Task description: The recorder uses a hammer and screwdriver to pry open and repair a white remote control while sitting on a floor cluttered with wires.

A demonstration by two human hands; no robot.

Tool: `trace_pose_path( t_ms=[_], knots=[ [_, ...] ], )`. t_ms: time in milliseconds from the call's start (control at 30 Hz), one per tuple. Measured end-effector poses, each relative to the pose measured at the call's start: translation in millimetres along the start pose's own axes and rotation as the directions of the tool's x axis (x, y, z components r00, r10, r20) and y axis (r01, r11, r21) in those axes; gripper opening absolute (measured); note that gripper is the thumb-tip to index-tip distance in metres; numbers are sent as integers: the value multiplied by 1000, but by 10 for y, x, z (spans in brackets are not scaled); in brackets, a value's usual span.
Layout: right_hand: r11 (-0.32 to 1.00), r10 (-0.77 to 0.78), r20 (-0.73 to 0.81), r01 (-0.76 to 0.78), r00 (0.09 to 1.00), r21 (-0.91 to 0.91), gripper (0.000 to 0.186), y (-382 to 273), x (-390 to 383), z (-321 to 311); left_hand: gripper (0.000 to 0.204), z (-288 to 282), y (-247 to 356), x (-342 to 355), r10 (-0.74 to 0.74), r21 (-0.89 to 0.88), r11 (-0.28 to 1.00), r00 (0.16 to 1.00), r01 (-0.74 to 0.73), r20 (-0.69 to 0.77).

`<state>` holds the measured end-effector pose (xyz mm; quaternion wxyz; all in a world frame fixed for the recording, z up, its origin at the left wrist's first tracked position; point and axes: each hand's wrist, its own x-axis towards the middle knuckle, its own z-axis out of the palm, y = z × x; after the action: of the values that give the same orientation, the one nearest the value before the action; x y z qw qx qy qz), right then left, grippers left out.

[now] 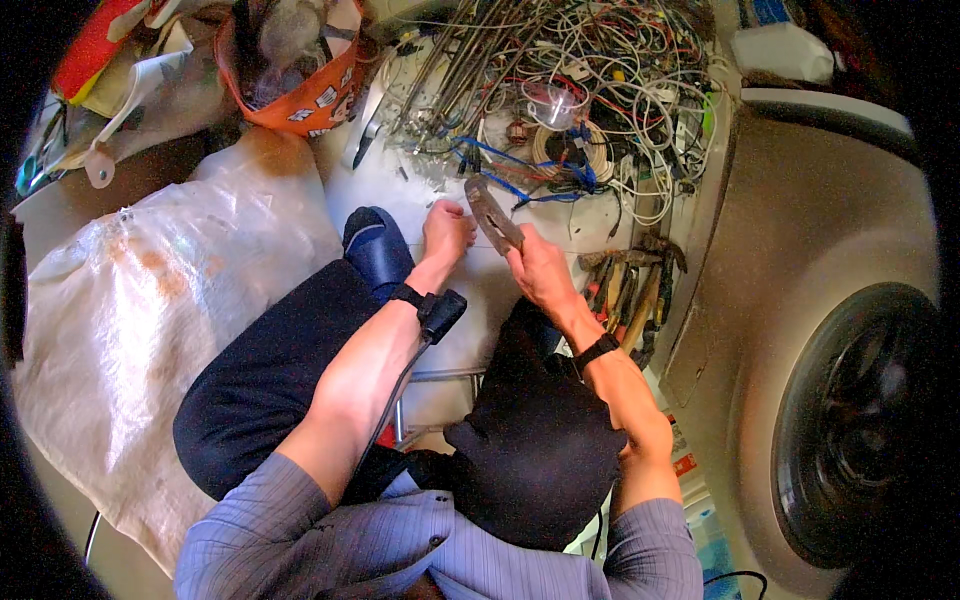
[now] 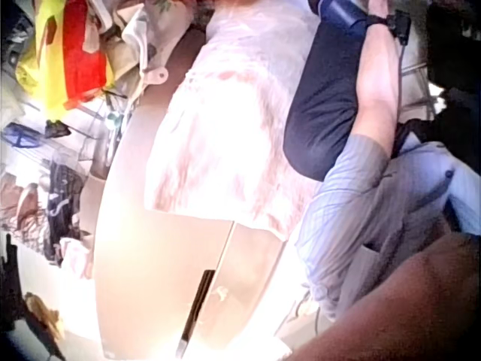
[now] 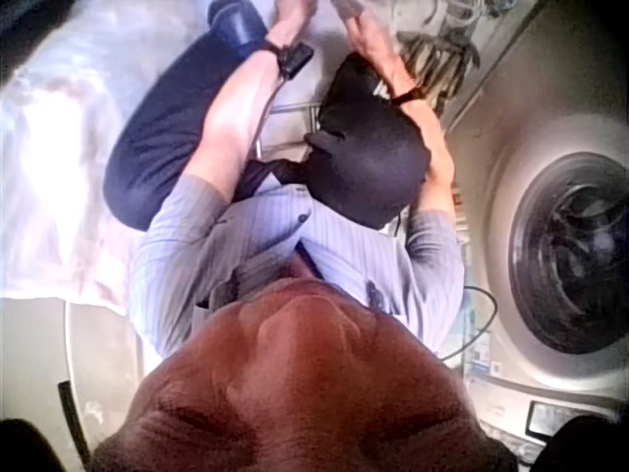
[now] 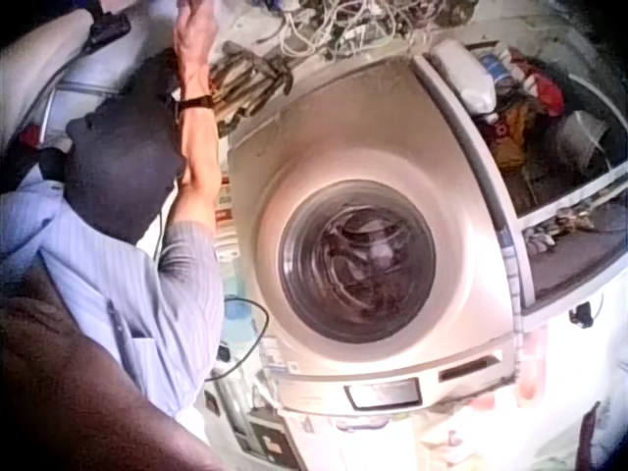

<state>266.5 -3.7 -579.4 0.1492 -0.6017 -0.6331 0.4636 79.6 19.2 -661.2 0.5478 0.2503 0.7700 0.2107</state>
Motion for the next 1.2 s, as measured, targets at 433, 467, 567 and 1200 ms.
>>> trace_pose_path(
  t_ms=[433,467,567,1200],
  knots=[
    [990,134,29,-132,991,-59,29,37,78,7,25,43,-153,41,254,251,942,962,-223,-98],
    [990,126,34,-123,991,-74,29,8,69,-28,26,16,-162,30,225,204,957,971,-205,-81],
    [992,83,51,-78,995,-102,28,-26,34,-31,26,-18,-218,-59,278,223,940,959,-258,-60],
    [987,98,62,-90,993,-130,23,15,-150,12,25,133,-367,-137,259,251,942,959,-224,-114]
  ],
)
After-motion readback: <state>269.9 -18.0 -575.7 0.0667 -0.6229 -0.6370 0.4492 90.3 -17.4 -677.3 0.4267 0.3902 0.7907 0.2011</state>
